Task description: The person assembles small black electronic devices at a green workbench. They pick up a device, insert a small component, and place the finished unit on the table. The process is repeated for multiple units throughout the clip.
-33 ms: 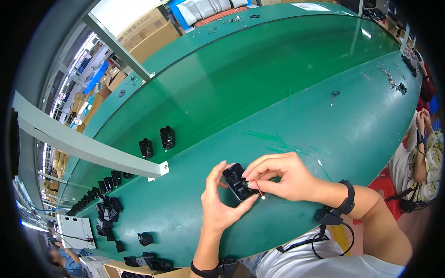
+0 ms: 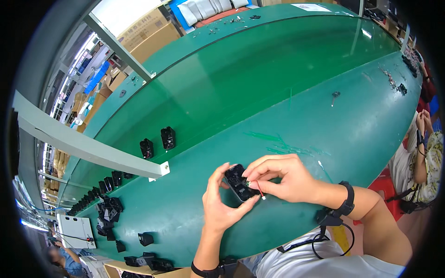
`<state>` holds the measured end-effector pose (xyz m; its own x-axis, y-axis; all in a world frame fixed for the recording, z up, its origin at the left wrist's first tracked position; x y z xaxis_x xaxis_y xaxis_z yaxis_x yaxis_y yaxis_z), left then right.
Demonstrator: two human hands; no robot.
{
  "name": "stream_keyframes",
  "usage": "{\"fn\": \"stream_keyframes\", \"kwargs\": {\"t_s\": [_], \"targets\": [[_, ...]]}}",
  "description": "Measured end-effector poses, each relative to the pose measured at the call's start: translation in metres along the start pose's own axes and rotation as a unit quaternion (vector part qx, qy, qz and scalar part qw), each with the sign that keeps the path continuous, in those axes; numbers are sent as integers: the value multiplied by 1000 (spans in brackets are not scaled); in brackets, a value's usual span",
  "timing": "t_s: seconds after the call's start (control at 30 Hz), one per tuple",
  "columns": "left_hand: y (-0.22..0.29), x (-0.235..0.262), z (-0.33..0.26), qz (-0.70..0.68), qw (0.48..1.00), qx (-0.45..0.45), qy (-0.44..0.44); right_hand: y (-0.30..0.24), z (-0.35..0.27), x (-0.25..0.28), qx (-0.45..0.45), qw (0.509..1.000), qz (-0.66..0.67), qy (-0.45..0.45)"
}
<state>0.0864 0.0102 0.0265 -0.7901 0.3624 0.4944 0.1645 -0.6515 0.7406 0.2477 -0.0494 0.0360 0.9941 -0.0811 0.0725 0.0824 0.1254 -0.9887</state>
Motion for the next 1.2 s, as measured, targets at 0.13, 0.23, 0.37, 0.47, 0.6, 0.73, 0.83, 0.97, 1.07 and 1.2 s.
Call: {"fn": "stream_keyframes", "kwargs": {"t_s": [0.13,0.23,0.37,0.47,0.6,0.73,0.83,0.97,1.07,1.2], "targets": [[7,-2,1,37,998,-43,-11,-8,-9,-7,84,994,-71,13],[5,-3,0,34,997,-71,2,-3,-8,-8,118,983,-139,35],[5,-3,0,-23,999,-45,-4,-12,-5,-4,124,979,-161,22],[8,-3,2,-22,998,-60,-12,-15,-5,-4,143,971,-190,2],[7,-4,3,-17,997,-74,-22,-18,-5,-3,163,964,-211,2],[11,-4,5,-42,994,-97,-2,-21,-6,-1,158,969,-191,-14],[9,-5,4,-55,995,-79,-25,-22,-4,0,150,972,-176,-43],[3,-10,1,-70,993,-86,-25,-25,-11,-4,190,953,-235,-25],[1,-14,-2,-76,994,-82,-9,-16,-10,-4,126,978,-166,-1],[1,-8,-3,-80,997,-22,-8,-1,-10,-7,72,997,-37,13]]}}
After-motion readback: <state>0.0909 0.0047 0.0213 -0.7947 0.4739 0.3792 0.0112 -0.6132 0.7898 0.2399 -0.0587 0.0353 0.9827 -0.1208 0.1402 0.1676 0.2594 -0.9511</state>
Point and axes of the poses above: each hand's wrist, its own z-axis towards the middle knuckle, its own x-axis out of the back of the hand, y = z × x, the point moved 6 cm from there along z, towards the middle knuckle, and after that the axes turned 6 degrees about -x, right-handed, at the moved point
